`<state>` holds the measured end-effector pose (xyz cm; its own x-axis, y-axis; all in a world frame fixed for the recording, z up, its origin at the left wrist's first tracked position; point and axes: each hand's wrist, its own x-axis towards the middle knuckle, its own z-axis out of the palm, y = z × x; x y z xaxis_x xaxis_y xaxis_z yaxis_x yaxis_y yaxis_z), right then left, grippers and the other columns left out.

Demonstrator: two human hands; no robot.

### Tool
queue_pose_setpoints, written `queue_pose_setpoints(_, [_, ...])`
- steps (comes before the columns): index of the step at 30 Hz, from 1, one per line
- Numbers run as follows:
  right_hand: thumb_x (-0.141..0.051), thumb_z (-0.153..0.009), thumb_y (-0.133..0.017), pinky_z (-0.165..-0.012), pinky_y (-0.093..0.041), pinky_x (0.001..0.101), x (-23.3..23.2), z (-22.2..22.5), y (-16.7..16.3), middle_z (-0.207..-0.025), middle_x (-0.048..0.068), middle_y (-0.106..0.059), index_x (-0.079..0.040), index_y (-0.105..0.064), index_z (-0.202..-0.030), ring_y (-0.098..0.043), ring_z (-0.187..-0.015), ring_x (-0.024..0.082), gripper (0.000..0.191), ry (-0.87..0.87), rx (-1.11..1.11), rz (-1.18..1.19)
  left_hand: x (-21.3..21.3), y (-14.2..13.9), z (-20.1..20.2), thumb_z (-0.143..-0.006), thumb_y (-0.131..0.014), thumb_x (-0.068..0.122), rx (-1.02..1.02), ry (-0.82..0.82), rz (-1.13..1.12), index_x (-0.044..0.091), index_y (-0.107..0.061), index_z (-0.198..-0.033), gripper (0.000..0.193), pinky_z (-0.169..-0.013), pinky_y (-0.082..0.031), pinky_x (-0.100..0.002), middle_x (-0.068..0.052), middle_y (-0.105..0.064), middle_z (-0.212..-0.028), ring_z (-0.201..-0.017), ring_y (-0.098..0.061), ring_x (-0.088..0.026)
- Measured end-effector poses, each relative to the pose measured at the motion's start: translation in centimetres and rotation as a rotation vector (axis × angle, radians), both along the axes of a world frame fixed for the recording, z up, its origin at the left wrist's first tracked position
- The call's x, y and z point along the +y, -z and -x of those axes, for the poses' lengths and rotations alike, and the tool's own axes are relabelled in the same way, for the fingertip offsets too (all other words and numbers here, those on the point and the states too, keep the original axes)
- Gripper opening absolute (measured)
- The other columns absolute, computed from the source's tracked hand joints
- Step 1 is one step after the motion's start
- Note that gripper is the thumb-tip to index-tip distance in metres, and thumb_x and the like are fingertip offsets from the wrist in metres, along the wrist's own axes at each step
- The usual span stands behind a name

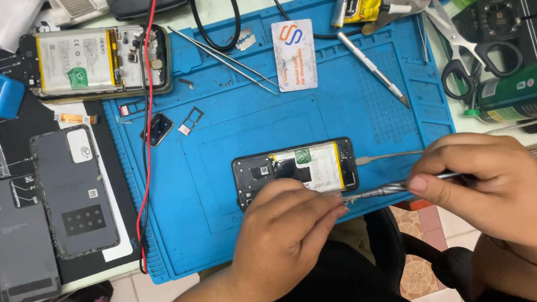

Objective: The person uses a screwdriver to remove screws from a disassembled smartphone and then uses a hot air gun to heat the edges of a phone back cover, likely to soften adhesive for removal.

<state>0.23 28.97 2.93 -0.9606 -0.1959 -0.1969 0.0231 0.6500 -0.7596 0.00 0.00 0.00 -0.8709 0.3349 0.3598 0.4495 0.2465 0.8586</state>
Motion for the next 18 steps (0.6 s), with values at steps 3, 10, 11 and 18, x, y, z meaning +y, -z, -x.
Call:
queue_pose_setpoints(3, [-0.012,-0.088,-0.079,-0.059,-0.052,0.0275,0.3,-0.5,0.4,-0.083,0.006,-0.072,-0.002,-0.078,-0.088,-0.069,-0.071,0.015,0.01,-0.025,0.029,0.056,-0.2,0.2,0.0,-0.088,-0.082,0.009,-0.022,0.022,-0.019,0.007,-0.074,-0.096,0.011,-0.08,-0.056,-0.035,-0.005,-0.076,-0.093,-0.087,-0.07,-0.024])
queue_pose_setpoints(10, [-0.007,-0.086,-0.074,-0.065,-0.057,0.0286,0.3,-2.3,2.4,-0.086,0.009,-0.07,0.001,-0.075,-0.087,-0.07,-0.075,0.017,0.007,0.101,0.031,0.256,-0.5,1.1,-0.8,-0.087,-0.081,-0.001,-0.402,0.13,-0.373,0.003,-0.072,-0.092,0.011,-0.085,-0.059,-0.031,-0.009,-0.077,-0.095,-0.092,-0.074,-0.018])
queue_pose_setpoints(11, [-0.005,-0.085,-0.072,-0.066,-0.059,0.0293,0.1,-2.6,2.8,-0.086,0.01,-0.07,0.001,-0.074,-0.087,-0.072,-0.074,0.017,0.007,0.16,0.01,0.319,-0.5,1.4,-0.8,-0.087,-0.08,-0.003,-0.467,0.135,-0.434,0.002,-0.072,-0.092,0.01,-0.087,-0.06,-0.031,-0.01,-0.077,-0.097,-0.094,-0.075,-0.018])
queue_pose_setpoints(18, [-0.003,-0.082,-0.075,-0.067,-0.05,0.0288,-0.4,-3.4,5.3,-0.09,0.01,-0.068,0.003,-0.072,-0.088,-0.064,-0.077,0.017,0.009,0.115,0.066,0.338,-1.1,2.7,-1.3,-0.094,-0.076,-0.004,-0.634,0.308,-0.544,-0.001,-0.07,-0.101,0.009,-0.097,-0.059,-0.031,-0.011,-0.076,-0.107,-0.104,-0.073,-0.018])
